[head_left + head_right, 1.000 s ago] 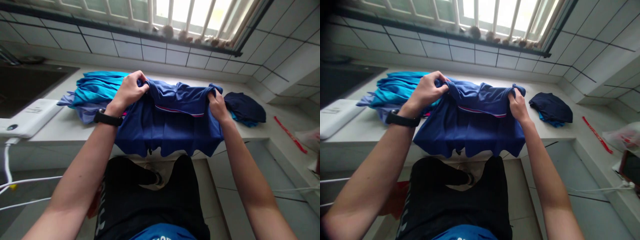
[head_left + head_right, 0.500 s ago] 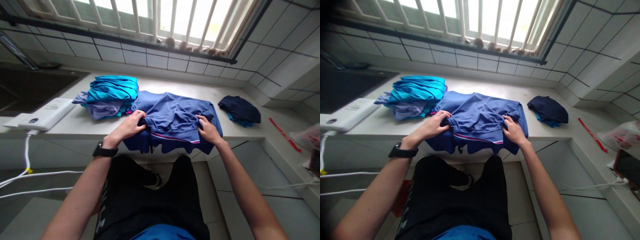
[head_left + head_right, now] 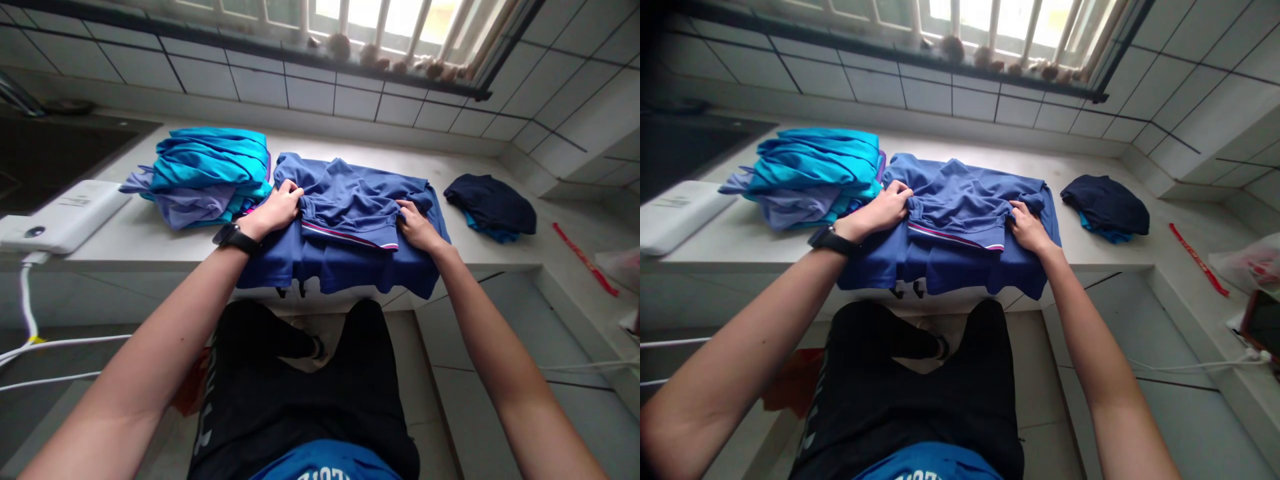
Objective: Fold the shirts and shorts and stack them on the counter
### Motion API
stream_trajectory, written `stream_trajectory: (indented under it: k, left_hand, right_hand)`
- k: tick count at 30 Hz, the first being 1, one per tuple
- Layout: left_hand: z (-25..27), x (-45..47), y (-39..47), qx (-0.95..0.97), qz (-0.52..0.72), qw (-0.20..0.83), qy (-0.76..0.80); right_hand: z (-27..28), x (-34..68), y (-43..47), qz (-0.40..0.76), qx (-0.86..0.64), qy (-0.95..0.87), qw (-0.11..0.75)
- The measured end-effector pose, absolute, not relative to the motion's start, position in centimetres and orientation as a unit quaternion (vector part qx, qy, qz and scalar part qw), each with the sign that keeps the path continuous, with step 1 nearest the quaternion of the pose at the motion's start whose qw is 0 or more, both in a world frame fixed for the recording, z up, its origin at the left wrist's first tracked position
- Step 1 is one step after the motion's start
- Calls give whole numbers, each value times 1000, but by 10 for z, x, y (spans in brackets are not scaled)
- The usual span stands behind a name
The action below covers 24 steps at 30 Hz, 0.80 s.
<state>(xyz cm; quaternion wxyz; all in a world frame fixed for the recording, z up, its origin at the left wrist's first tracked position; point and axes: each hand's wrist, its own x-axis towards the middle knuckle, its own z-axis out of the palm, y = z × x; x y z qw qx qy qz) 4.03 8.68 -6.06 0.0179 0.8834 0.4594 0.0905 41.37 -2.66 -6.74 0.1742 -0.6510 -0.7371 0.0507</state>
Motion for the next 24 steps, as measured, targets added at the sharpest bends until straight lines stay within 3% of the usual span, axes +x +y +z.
stream_trajectory:
  k: [9, 24]
  left_hand:
    - [-56, 56, 139, 876, 71, 19, 477]
    - [-72, 62, 157, 865, 181, 25, 468]
  right_hand:
    - [-75, 438, 27, 42, -652, -737, 170]
    - [-67, 435, 59, 16, -684, -714, 148]
